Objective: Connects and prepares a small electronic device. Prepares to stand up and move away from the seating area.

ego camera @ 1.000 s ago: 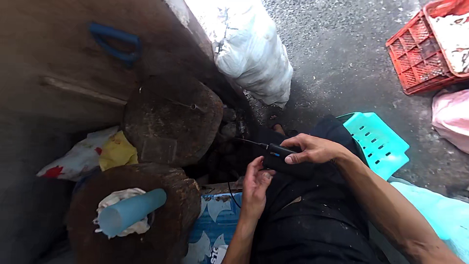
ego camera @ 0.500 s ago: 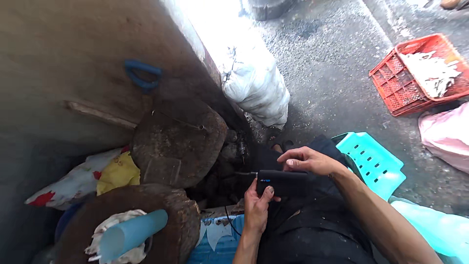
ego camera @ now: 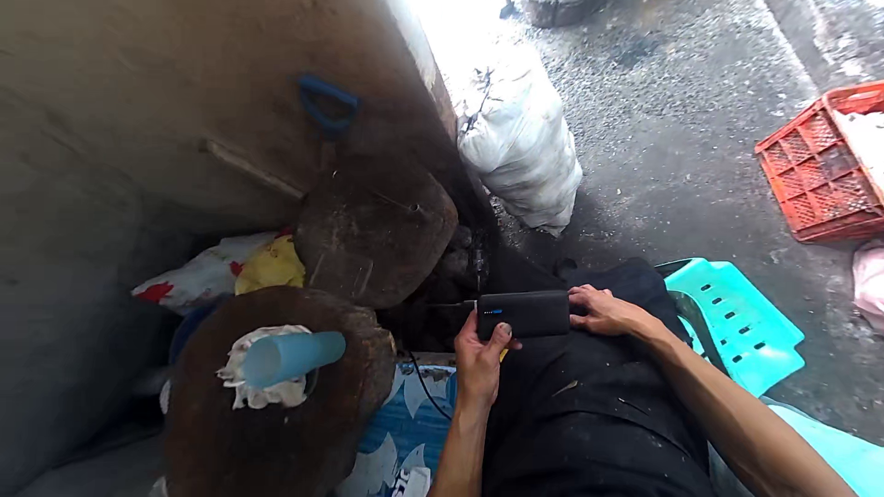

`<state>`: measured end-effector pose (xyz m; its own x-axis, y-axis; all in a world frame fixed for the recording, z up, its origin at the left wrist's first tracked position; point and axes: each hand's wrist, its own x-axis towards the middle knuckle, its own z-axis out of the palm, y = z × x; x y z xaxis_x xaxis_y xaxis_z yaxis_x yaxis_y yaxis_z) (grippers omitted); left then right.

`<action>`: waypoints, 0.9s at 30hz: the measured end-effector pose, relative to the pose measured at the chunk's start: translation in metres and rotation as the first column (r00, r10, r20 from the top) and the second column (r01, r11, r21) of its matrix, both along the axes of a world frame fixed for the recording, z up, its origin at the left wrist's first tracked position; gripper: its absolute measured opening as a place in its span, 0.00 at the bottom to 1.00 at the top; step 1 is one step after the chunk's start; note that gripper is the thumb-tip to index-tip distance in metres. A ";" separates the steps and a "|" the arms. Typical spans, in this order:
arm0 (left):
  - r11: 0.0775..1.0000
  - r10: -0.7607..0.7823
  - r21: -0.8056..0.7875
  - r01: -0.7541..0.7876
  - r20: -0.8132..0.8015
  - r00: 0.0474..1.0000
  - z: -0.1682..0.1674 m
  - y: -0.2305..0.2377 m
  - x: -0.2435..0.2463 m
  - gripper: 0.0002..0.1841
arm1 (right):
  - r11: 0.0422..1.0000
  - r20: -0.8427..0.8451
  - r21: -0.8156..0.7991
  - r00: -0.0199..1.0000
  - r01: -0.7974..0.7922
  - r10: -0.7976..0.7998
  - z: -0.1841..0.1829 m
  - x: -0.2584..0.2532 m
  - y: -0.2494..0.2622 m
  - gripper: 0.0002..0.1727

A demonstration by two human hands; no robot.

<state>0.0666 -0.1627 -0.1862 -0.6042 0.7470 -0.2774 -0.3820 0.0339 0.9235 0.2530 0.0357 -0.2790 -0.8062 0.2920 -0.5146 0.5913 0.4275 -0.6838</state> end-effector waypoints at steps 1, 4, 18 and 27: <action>1.000 0.005 0.004 -0.005 0.003 1.000 0.001 0.000 0.001 0.19 | 1.000 -0.020 -0.001 0.999 -0.025 0.025 0.000 0.000 -0.001 0.23; 1.000 0.022 0.012 -0.022 0.009 1.000 0.003 -0.001 0.004 0.18 | 0.997 -0.128 0.082 0.992 0.016 -0.005 0.010 0.005 -0.003 0.21; 0.995 0.037 0.093 -0.033 -0.040 0.999 0.006 -0.009 -0.014 0.18 | 0.983 0.432 -0.158 0.902 0.092 -0.015 0.121 0.157 -0.064 0.26; 0.994 0.028 0.108 -0.021 -0.061 0.998 0.005 -0.014 -0.011 0.16 | 0.883 -0.239 0.452 0.936 -0.129 0.259 0.089 0.053 -0.059 0.16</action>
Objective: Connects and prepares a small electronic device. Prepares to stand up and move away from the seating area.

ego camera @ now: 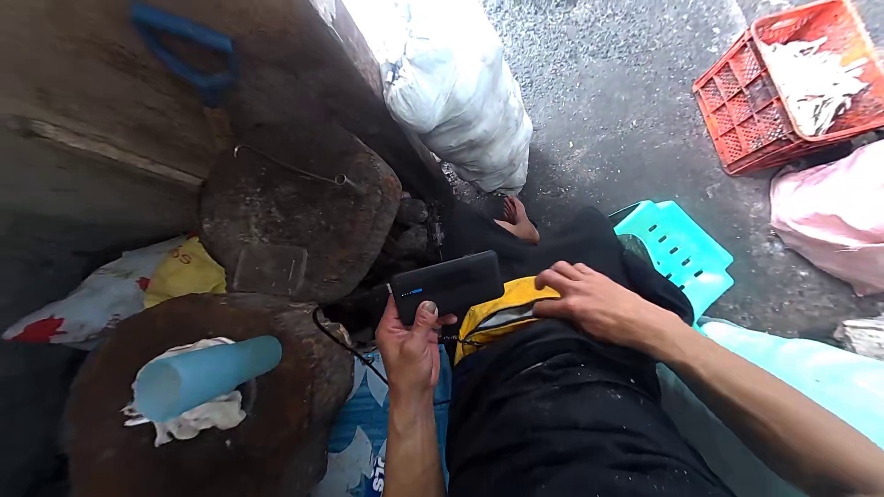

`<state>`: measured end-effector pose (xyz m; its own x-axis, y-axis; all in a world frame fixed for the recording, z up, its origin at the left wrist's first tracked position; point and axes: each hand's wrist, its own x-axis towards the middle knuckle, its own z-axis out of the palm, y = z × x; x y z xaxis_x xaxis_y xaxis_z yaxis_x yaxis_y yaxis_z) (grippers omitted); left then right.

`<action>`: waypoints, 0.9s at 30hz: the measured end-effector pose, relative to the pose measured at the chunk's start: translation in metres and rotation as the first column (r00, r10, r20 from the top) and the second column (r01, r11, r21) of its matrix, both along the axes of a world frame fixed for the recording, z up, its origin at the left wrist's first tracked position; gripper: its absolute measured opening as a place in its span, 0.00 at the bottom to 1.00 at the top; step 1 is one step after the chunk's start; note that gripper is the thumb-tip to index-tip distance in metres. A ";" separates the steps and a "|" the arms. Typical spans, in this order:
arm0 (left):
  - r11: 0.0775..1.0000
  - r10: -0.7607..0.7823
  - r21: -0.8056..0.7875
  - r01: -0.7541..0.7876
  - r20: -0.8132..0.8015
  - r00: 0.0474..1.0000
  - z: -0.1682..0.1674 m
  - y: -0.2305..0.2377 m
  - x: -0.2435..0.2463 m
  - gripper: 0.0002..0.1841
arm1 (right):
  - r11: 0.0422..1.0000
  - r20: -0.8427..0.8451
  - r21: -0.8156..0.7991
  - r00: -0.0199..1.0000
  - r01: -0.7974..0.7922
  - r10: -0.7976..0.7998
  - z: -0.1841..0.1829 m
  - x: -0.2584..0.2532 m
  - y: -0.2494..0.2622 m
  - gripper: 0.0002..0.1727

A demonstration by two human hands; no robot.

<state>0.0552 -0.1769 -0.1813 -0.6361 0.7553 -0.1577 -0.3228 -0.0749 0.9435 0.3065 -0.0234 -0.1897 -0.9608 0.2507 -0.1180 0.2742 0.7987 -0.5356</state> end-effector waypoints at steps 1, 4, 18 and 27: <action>1.000 -0.008 -0.009 0.008 -0.003 1.000 0.001 0.001 0.000 0.16 | 0.999 0.044 0.023 0.999 -0.028 0.027 -0.003 -0.010 0.003 0.16; 1.000 -0.029 -0.006 0.029 0.005 1.000 0.002 0.008 0.001 0.16 | 0.990 0.157 0.093 0.983 -0.107 0.091 -0.010 -0.025 0.017 0.13; 0.997 -0.001 -0.075 -0.001 -0.017 1.000 -0.015 0.012 0.015 0.15 | 0.941 0.024 0.340 1.000 0.003 -0.012 -0.028 -0.033 0.008 0.13; 0.996 0.088 -0.011 -0.088 -0.027 0.996 -0.015 0.015 0.018 0.17 | 0.947 0.192 0.314 0.981 -0.075 0.014 -0.036 -0.047 0.013 0.14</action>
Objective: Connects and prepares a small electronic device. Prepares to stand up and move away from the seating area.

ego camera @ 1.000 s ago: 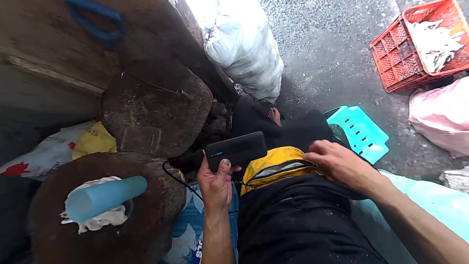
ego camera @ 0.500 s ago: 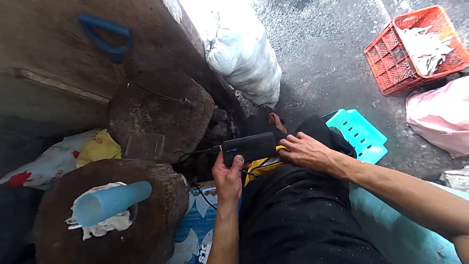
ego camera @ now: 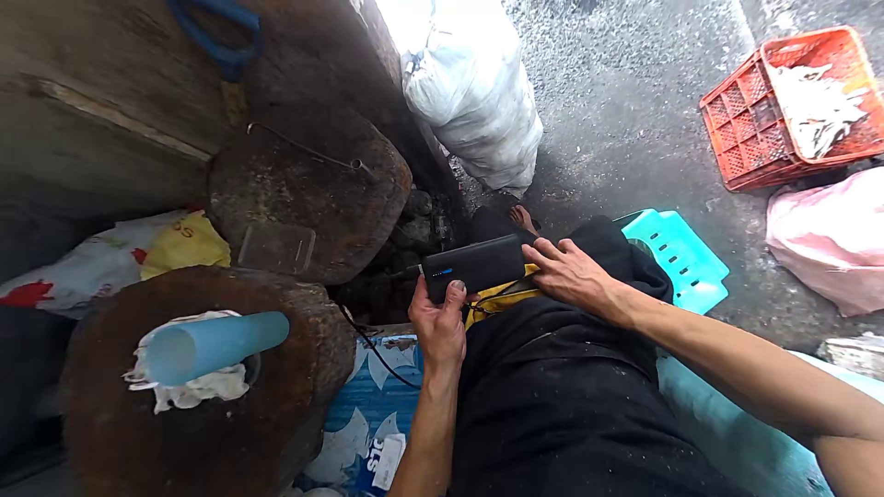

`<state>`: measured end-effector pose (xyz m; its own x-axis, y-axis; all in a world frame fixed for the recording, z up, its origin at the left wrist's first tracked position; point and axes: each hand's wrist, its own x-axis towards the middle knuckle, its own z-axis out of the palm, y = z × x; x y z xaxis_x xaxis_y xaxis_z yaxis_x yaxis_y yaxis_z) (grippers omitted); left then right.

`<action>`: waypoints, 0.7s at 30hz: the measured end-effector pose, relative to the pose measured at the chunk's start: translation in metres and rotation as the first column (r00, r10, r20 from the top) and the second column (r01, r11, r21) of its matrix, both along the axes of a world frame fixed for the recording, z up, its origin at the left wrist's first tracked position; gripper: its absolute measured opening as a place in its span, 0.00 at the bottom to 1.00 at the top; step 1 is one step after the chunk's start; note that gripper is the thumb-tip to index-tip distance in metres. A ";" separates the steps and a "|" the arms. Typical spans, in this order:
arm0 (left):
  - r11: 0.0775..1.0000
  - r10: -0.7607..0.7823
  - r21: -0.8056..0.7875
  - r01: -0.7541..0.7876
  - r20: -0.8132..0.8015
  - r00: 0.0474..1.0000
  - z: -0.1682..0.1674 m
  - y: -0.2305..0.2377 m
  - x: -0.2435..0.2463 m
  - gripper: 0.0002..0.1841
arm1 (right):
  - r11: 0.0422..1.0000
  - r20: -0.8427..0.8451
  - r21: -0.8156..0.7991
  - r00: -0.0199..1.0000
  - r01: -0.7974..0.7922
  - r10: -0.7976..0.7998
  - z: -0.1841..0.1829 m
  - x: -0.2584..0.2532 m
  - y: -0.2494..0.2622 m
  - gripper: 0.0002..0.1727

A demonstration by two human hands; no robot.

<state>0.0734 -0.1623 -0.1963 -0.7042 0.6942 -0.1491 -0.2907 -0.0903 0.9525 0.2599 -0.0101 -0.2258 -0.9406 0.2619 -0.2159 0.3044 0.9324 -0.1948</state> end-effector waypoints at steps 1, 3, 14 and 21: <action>1.000 -0.002 -0.002 0.002 -0.006 1.000 0.000 -0.001 0.000 0.17 | 1.000 -0.003 -0.003 1.000 0.005 -0.005 0.001 -0.003 -0.001 0.14; 1.000 -0.006 -0.011 0.006 -0.028 1.000 -0.001 -0.004 0.000 0.17 | 1.000 -0.055 -0.018 0.998 0.011 -0.012 0.000 -0.012 -0.002 0.13; 1.000 0.020 -0.006 -0.020 -0.048 0.999 0.005 -0.006 0.004 0.17 | 0.921 0.077 -0.340 0.981 0.192 -0.176 0.002 -0.033 -0.013 0.18; 1.000 0.021 -0.020 -0.022 -0.062 0.998 0.010 -0.003 0.004 0.18 | 0.930 0.065 -0.350 0.993 0.111 -0.094 0.017 -0.024 -0.009 0.18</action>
<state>0.0778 -0.1651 -0.1860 -0.7272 0.6761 -0.1188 -0.2295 -0.0765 0.9703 0.2356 -0.0195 -0.2091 -0.8994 0.2557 -0.3547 0.4113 0.7697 -0.4882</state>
